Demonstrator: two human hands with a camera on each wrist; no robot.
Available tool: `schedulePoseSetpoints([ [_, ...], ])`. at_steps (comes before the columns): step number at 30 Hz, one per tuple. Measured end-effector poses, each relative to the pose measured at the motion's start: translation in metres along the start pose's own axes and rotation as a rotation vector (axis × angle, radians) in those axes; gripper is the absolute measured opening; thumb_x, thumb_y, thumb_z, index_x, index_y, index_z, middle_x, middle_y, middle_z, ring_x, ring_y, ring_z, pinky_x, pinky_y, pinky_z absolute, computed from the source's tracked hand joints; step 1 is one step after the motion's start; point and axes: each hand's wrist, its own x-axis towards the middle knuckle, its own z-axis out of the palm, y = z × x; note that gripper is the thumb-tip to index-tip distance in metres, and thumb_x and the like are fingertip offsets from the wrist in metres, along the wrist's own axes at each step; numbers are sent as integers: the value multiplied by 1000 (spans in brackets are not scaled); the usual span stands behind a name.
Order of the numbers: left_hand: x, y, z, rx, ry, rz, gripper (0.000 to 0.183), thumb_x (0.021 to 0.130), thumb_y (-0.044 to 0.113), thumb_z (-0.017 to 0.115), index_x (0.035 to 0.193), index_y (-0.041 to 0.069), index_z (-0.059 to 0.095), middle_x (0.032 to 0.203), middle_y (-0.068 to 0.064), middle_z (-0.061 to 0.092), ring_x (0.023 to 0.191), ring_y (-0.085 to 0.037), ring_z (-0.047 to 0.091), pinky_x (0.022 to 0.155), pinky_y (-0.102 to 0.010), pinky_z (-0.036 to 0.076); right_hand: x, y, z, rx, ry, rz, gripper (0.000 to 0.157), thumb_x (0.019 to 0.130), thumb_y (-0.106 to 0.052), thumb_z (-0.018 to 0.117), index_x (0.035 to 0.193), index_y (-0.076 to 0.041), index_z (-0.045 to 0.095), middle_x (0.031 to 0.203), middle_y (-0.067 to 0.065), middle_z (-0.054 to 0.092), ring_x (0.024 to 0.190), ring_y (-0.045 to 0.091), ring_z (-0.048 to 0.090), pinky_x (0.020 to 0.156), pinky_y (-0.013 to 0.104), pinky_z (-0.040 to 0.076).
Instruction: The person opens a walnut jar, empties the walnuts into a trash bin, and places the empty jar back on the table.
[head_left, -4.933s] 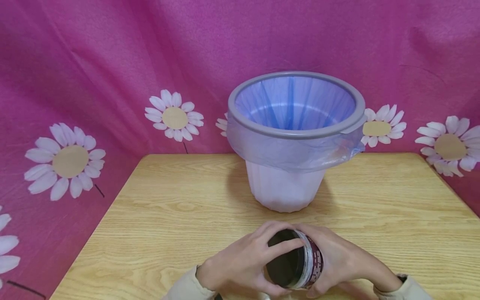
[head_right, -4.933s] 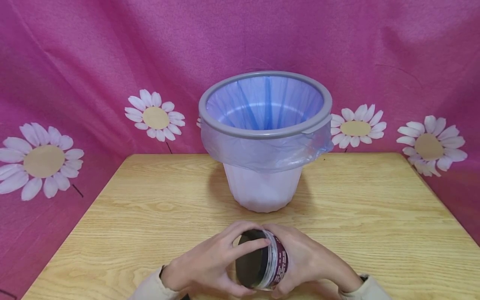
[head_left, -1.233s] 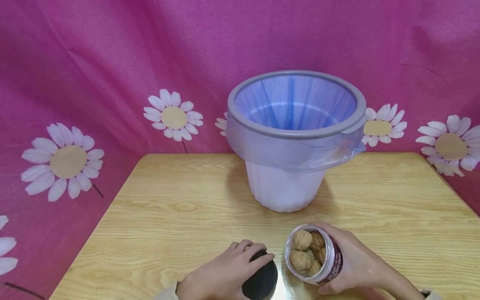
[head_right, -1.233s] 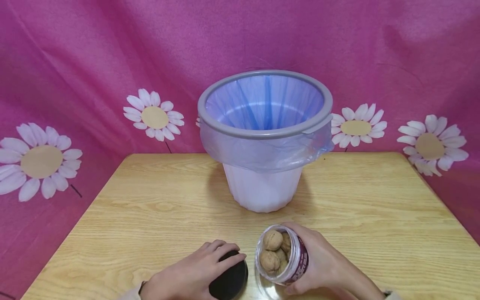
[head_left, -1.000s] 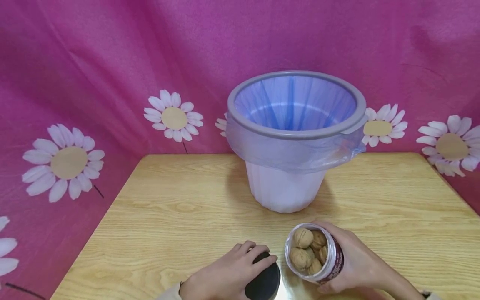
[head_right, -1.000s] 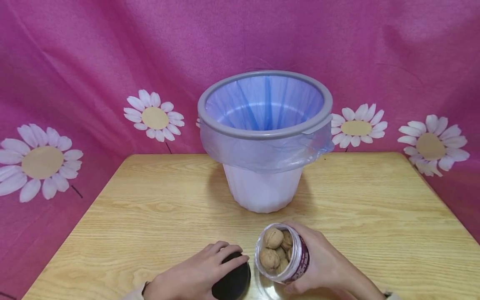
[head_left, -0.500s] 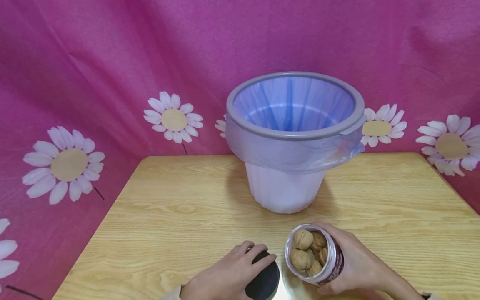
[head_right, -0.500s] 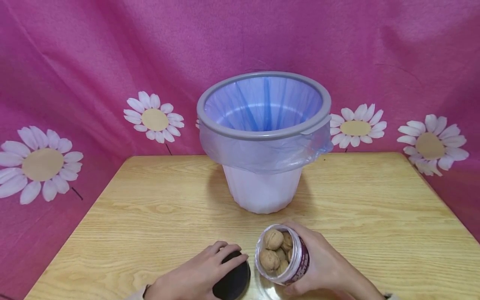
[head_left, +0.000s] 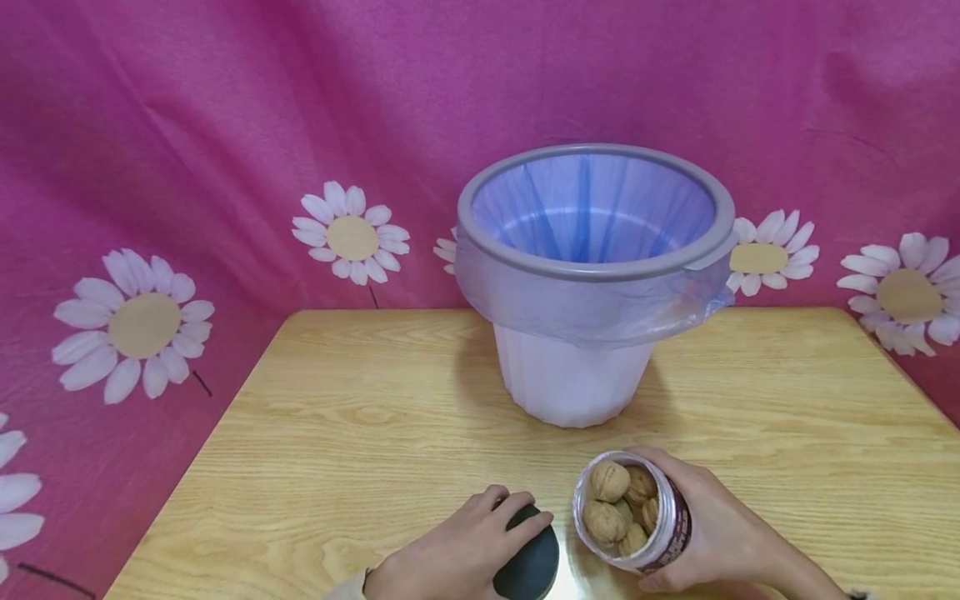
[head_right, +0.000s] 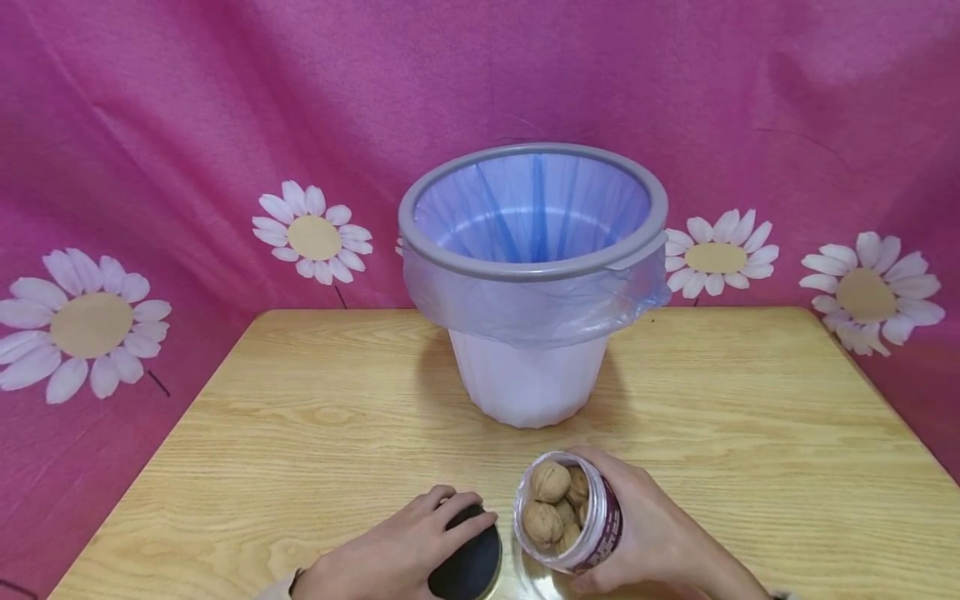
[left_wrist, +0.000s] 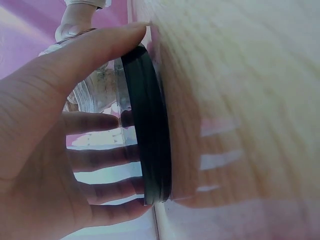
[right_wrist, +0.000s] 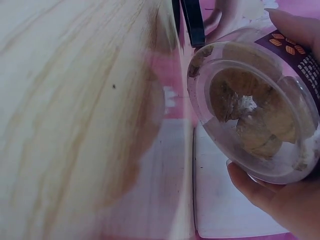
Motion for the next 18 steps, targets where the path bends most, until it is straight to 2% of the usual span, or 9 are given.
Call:
schedulePoseSetpoints([
  [9, 1, -2, -2, -52, -77, -29, 86, 79, 66, 63, 144, 17, 40, 133, -5, 46, 115, -19, 45, 94, -34, 44, 0, 0, 1, 8, 7, -26, 109, 39, -39, 97, 135, -18, 49, 115, -11, 61, 96, 9, 60, 79, 33, 52],
  [18, 0, -2, -1, -9, -61, -32, 83, 79, 66, 64, 142, 16, 41, 130, -4, 47, 114, -20, 46, 93, -35, 45, 1, -1, 0, -16, -4, -20, 109, 40, -41, 97, 135, -19, 48, 116, -11, 60, 98, 9, 59, 81, 33, 52],
])
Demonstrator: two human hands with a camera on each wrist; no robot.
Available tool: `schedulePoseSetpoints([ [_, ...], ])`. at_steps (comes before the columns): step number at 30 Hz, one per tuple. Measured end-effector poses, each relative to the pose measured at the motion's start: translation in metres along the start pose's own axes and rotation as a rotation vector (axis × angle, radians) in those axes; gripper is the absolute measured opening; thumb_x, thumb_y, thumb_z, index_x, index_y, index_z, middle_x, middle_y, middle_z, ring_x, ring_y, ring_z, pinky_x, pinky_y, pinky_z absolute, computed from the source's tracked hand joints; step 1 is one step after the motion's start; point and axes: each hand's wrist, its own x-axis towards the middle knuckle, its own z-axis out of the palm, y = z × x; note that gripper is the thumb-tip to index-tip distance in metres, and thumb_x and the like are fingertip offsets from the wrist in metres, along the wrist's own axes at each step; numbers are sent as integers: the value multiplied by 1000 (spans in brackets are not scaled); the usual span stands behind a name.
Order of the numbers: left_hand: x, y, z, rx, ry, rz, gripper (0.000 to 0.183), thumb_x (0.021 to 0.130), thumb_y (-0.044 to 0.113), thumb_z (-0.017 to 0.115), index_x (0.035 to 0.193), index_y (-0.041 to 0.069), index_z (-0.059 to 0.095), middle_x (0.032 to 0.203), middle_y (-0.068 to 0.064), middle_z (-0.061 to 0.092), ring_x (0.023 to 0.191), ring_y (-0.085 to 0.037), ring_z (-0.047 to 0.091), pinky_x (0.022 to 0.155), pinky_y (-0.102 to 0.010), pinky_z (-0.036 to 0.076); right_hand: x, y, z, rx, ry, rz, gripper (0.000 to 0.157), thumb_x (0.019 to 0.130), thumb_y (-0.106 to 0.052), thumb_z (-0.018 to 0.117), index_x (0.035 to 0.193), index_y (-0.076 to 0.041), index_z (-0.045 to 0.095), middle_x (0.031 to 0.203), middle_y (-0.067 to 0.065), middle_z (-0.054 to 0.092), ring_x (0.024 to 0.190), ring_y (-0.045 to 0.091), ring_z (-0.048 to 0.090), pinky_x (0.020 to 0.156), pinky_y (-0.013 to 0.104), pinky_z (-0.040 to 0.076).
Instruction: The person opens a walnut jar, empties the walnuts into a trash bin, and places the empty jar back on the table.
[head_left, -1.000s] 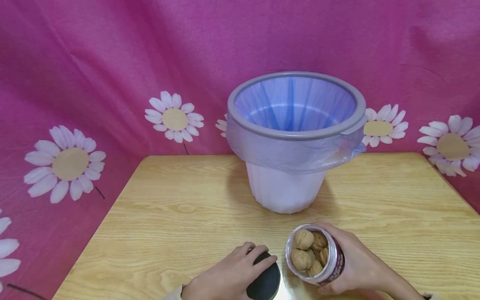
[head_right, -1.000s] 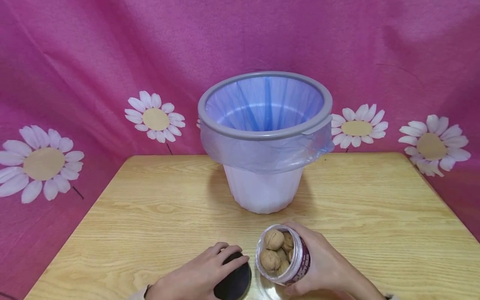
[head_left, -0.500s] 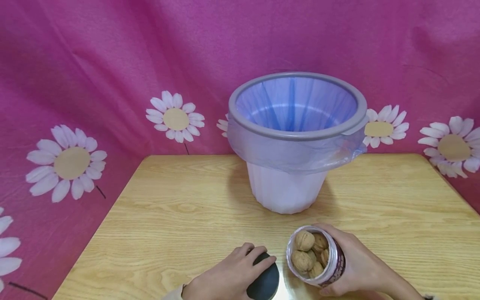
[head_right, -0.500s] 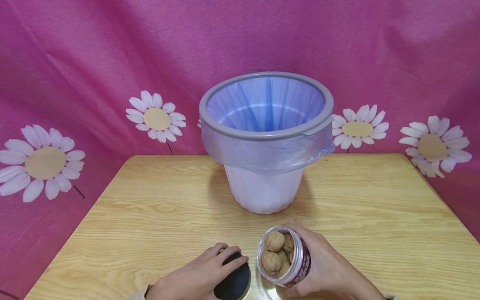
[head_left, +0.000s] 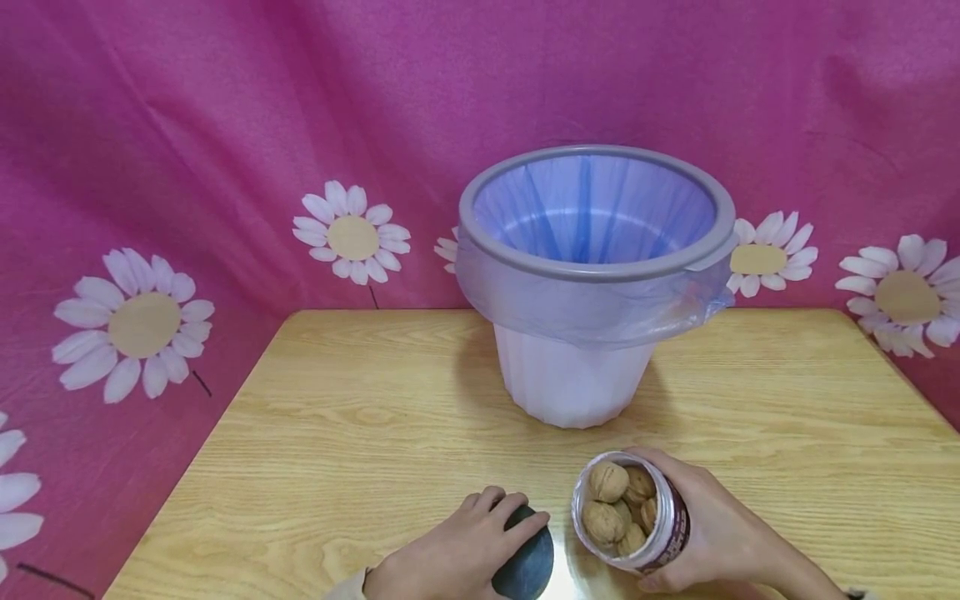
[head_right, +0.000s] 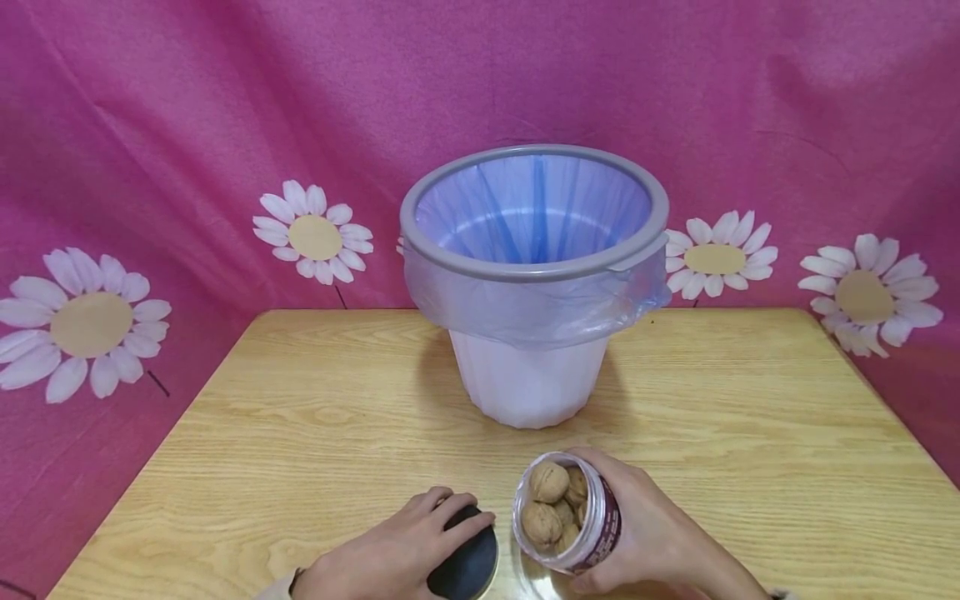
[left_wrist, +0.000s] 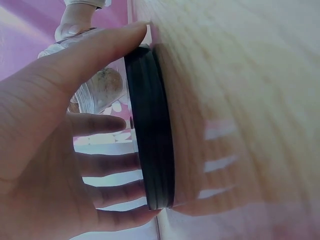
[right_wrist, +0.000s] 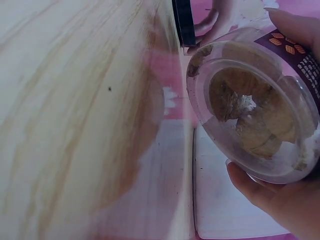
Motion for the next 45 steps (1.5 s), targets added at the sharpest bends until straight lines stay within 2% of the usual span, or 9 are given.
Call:
schedulePoseSetpoints([
  [12, 3, -1, -1, -85, -122, -45, 88, 79, 68, 61, 148, 21, 34, 140, -2, 40, 124, -20, 39, 101, -39, 41, -2, 3, 2, 26, -5, -3, 107, 42, -41, 96, 135, -18, 49, 116, -11, 61, 97, 9, 60, 78, 29, 51],
  [23, 2, -2, -2, -98, -141, -51, 89, 79, 68, 61, 149, 21, 31, 142, -3, 38, 126, -20, 38, 102, -40, 40, -1, 3, 1, -5, 2, -16, 108, 41, -44, 96, 135, -19, 48, 116, -12, 60, 97, 8, 59, 79, 30, 51],
  [27, 1, 0, -1, -83, -115, -40, 88, 80, 66, 61, 149, 20, 32, 143, -4, 37, 126, -21, 38, 101, -39, 41, -2, 3, 1, 13, 6, -1, 108, 41, -41, 97, 135, -19, 48, 115, -11, 61, 97, 8, 60, 80, 31, 51],
  [31, -1, -1, -6, -139, -116, -86, 86, 82, 65, 60, 150, 21, 31, 148, -5, 33, 131, -24, 35, 104, -41, 39, -3, 2, 0, 14, 4, 17, 109, 41, -40, 97, 136, -19, 48, 115, -11, 61, 97, 8, 60, 80, 31, 52],
  [33, -3, -3, -11, -161, -95, -112, 83, 83, 64, 59, 150, 21, 32, 150, -5, 33, 133, -25, 34, 105, -43, 38, -3, 2, -1, 17, 1, 22, 108, 41, -40, 96, 136, -20, 47, 116, -11, 61, 97, 8, 60, 81, 31, 52],
  [35, -4, -6, -17, -149, -46, -116, 80, 86, 61, 58, 149, 19, 34, 149, -7, 34, 133, -27, 35, 104, -45, 38, -3, 3, -2, 29, -5, 23, 108, 42, -40, 97, 136, -20, 47, 116, -11, 61, 98, 9, 60, 81, 31, 52],
  [40, -4, -16, -32, -92, 144, -95, 67, 91, 50, 60, 143, 11, 43, 142, -12, 44, 127, -28, 45, 101, -44, 43, -3, 4, -2, 30, 4, 11, 107, 42, -39, 97, 135, -18, 48, 115, -10, 61, 97, 9, 60, 81, 31, 52],
  [45, -3, -26, -50, -126, 308, -130, 59, 91, 41, 64, 139, 12, 48, 136, -10, 50, 121, -24, 51, 100, -40, 44, -3, 5, -2, 29, 14, 12, 108, 40, -38, 97, 135, -18, 49, 115, -11, 61, 97, 9, 60, 80, 31, 52],
])
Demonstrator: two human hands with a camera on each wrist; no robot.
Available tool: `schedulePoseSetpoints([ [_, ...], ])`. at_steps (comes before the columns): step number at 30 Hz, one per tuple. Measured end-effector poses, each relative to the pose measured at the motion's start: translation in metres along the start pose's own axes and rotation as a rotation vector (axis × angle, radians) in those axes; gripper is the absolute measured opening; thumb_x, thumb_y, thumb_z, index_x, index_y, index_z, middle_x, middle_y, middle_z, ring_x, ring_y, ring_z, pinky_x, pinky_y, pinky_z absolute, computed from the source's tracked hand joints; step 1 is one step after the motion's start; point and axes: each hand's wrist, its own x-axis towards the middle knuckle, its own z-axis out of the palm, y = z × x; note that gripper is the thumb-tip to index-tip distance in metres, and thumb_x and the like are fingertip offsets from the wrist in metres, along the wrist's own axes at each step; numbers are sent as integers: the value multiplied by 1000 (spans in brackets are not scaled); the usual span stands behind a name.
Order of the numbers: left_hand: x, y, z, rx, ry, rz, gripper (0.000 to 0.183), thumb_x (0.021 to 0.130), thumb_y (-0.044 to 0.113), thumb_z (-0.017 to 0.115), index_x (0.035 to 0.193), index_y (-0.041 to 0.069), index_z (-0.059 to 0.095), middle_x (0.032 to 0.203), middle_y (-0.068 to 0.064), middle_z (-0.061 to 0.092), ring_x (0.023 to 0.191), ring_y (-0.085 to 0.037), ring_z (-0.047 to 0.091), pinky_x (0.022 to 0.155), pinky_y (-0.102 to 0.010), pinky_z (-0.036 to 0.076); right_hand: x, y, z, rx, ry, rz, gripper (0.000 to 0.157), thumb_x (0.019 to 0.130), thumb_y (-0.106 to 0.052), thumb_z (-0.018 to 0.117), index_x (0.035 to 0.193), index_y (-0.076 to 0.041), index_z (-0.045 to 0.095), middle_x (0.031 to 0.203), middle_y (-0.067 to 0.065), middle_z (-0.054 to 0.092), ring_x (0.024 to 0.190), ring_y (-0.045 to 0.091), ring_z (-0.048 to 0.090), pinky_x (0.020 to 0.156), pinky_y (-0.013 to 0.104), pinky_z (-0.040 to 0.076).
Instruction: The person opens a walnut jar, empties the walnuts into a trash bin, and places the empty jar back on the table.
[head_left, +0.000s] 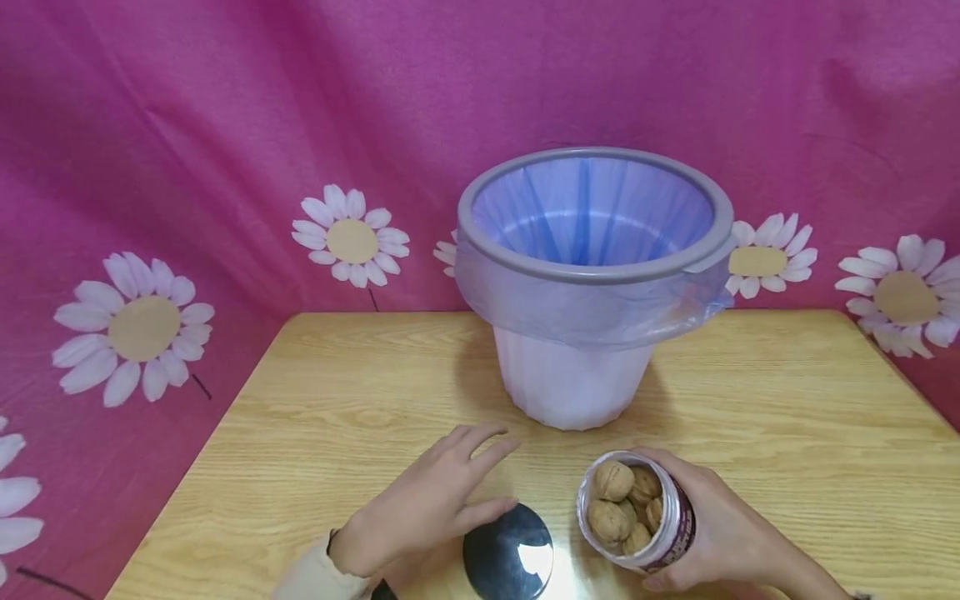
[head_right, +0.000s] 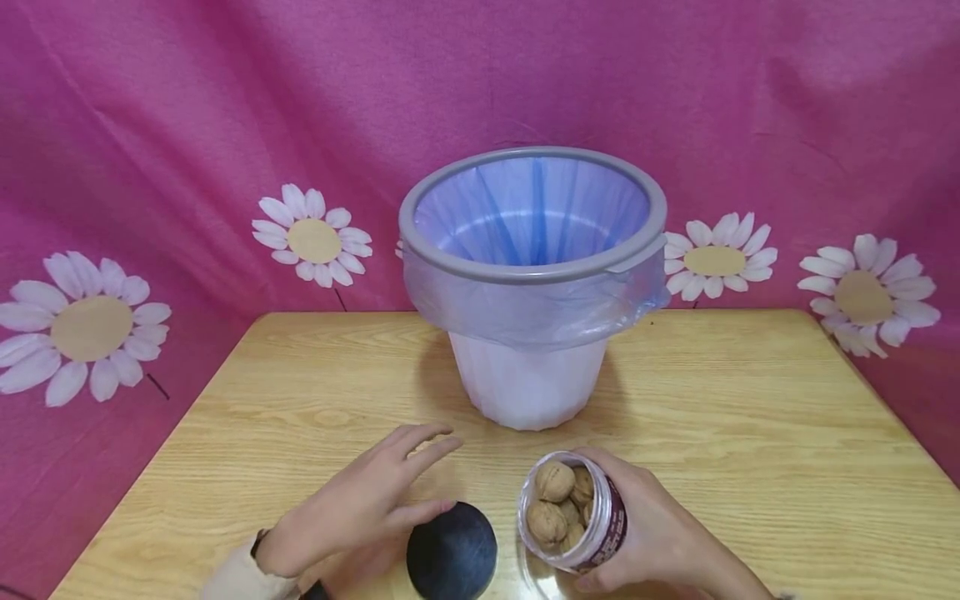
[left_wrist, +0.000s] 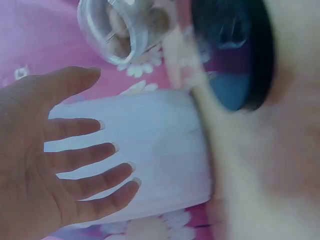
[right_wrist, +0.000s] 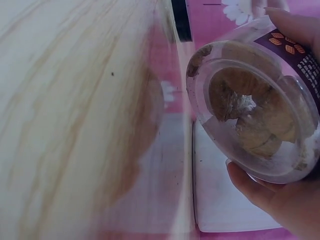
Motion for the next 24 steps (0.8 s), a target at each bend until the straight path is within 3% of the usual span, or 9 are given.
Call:
schedulePoseSetpoints([
  [7, 11, 0, -26, -20, 209, -2, 48, 89, 29, 68, 131, 10, 55, 129, -8, 54, 117, -21, 54, 97, -36, 47, -1, 0, 1, -12, 6, -6, 108, 40, -39, 97, 134, -18, 50, 115, -11, 61, 96, 9, 60, 79, 32, 52],
  [13, 26, 1, -43, -140, 374, -101, 31, 94, 24, 62, 120, 7, 61, 117, -4, 60, 105, -16, 58, 89, -32, 50, -2, 2, 3, -14, 3, 7, 109, 39, -40, 97, 134, -18, 49, 114, -12, 61, 96, 9, 61, 79, 32, 52],
  [18, 42, 1, -60, -200, 504, -274, 16, 97, 22, 56, 97, 8, 64, 86, 1, 61, 76, -12, 57, 64, -28, 51, -2, 3, 2, -14, 6, 14, 107, 40, -40, 97, 134, -19, 50, 113, -12, 61, 94, 8, 61, 77, 31, 52],
  [21, 50, -3, -74, -117, 551, -410, 24, 98, 27, 51, 82, 12, 59, 69, 3, 53, 62, -12, 50, 53, -29, 43, -3, 3, 0, -11, 3, 20, 107, 41, -39, 97, 134, -19, 49, 114, -11, 61, 95, 8, 60, 77, 31, 52],
  [24, 58, -8, -88, -25, 565, -508, 33, 98, 34, 47, 74, 12, 52, 62, 1, 47, 56, -17, 47, 49, -33, 37, -3, 4, -1, -16, -2, 32, 108, 41, -39, 97, 135, -19, 48, 114, -11, 61, 96, 8, 60, 78, 31, 52],
])
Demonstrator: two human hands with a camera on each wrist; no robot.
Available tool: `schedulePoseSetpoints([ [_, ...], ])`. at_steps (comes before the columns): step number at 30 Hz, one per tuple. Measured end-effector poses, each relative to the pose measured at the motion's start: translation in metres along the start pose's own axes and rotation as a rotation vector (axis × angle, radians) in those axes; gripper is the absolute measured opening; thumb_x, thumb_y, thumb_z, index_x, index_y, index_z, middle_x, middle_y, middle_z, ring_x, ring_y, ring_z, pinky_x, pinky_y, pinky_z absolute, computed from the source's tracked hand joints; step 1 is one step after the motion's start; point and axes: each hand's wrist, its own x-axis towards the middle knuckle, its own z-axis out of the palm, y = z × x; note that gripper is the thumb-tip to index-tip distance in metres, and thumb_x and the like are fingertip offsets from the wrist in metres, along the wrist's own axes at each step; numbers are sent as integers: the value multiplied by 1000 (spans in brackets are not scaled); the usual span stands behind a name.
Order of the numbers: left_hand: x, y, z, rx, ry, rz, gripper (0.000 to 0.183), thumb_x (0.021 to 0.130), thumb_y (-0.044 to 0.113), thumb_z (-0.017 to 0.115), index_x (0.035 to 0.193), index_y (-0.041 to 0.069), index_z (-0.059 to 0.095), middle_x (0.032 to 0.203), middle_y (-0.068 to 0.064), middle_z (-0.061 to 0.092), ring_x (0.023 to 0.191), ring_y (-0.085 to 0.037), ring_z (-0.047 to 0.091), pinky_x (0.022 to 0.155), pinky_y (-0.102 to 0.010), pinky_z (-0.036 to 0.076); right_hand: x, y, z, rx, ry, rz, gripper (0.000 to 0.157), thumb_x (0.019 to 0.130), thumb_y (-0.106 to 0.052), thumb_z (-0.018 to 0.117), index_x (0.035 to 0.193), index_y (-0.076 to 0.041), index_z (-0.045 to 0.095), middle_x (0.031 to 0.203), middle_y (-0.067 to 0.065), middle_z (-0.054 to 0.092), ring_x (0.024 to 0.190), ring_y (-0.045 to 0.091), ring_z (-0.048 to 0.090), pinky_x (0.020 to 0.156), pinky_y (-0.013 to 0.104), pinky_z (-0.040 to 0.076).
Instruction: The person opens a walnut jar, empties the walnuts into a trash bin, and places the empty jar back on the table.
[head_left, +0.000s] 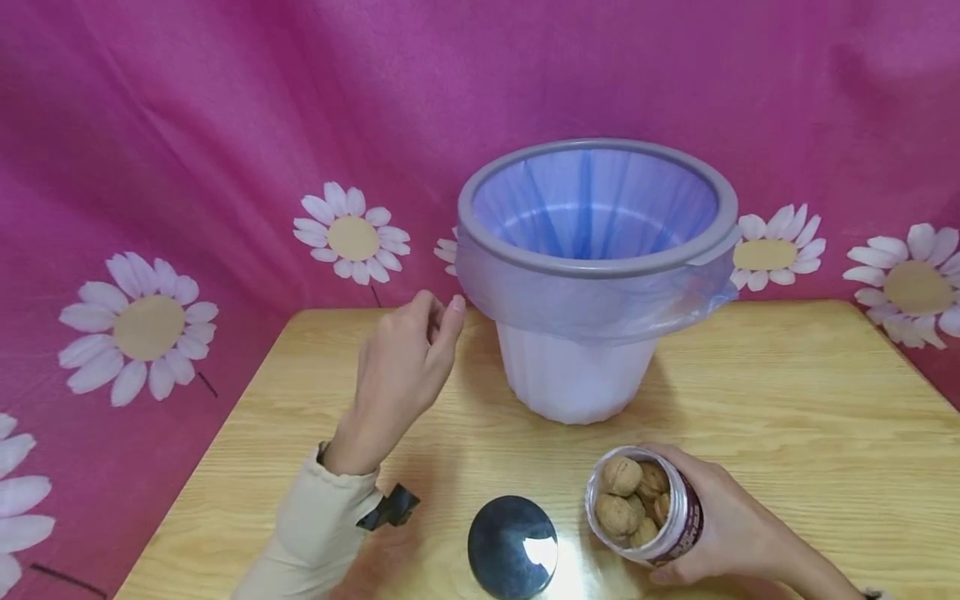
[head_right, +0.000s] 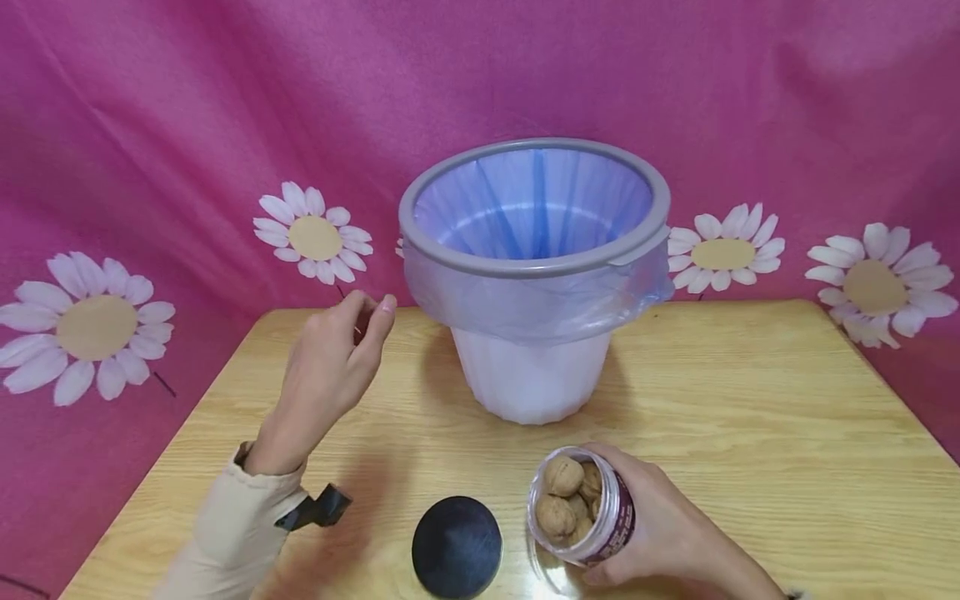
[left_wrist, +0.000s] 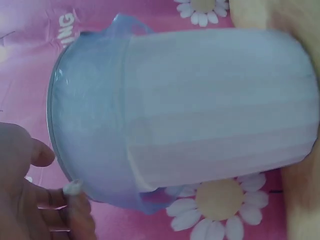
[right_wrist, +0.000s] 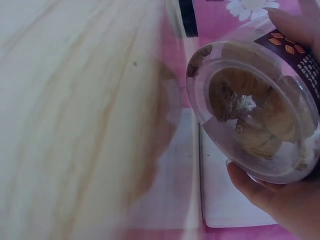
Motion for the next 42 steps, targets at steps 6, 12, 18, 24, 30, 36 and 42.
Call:
schedulePoseSetpoints([
  [6, 31, 8, 2, 123, -115, -121, 49, 96, 53, 37, 77, 10, 50, 73, -5, 50, 69, -23, 53, 58, -40, 43, -1, -1, -1, -29, -3, 12, 108, 40, -41, 97, 134, -20, 48, 113, -12, 61, 95, 8, 60, 78, 32, 52],
  [12, 53, 14, 6, 142, -69, -43, 37, 96, 34, 37, 75, 7, 51, 72, -8, 49, 69, -25, 53, 58, -42, 45, -1, -4, -1, -26, -1, 23, 108, 40, -41, 97, 134, -21, 48, 114, -12, 61, 96, 8, 60, 79, 33, 52],
  [18, 64, 18, 1, 155, -55, -42, 45, 98, 37, 31, 76, 5, 54, 75, -10, 52, 72, -27, 55, 61, -42, 45, -2, -5, -4, -30, 11, 24, 107, 40, -41, 97, 134, -21, 49, 114, -12, 61, 95, 8, 60, 78, 33, 52],
  [24, 75, 24, -4, 266, -216, -123, 88, 92, 70, 15, 114, -4, 58, 106, -21, 60, 98, -39, 57, 81, -51, 45, 1, -7, -9, -61, 16, 10, 108, 40, -42, 96, 134, -20, 49, 114, -12, 61, 95, 8, 60, 79, 33, 53],
  [30, 80, 20, -6, 312, -303, -142, 90, 91, 71, 14, 118, -5, 55, 112, -24, 54, 105, -42, 47, 90, -57, 36, 4, -8, -15, -78, 35, 4, 107, 40, -42, 97, 134, -21, 49, 114, -12, 61, 95, 8, 60, 79, 31, 52],
  [36, 81, 18, -2, 277, -328, -91, 72, 95, 64, 19, 99, 0, 52, 95, -17, 47, 97, -35, 39, 91, -53, 25, 1, -10, -20, -80, 101, 43, 106, 39, -38, 97, 132, -19, 51, 111, -8, 63, 93, 9, 61, 79, 28, 52],
  [42, 84, 21, -1, 297, -326, -53, 62, 96, 60, 22, 94, 3, 46, 90, -14, 44, 93, -32, 35, 88, -47, 24, 1, -17, -30, -90, 152, 105, 107, 37, -32, 99, 133, -21, 51, 111, -9, 63, 94, 7, 60, 82, 18, 48],
])
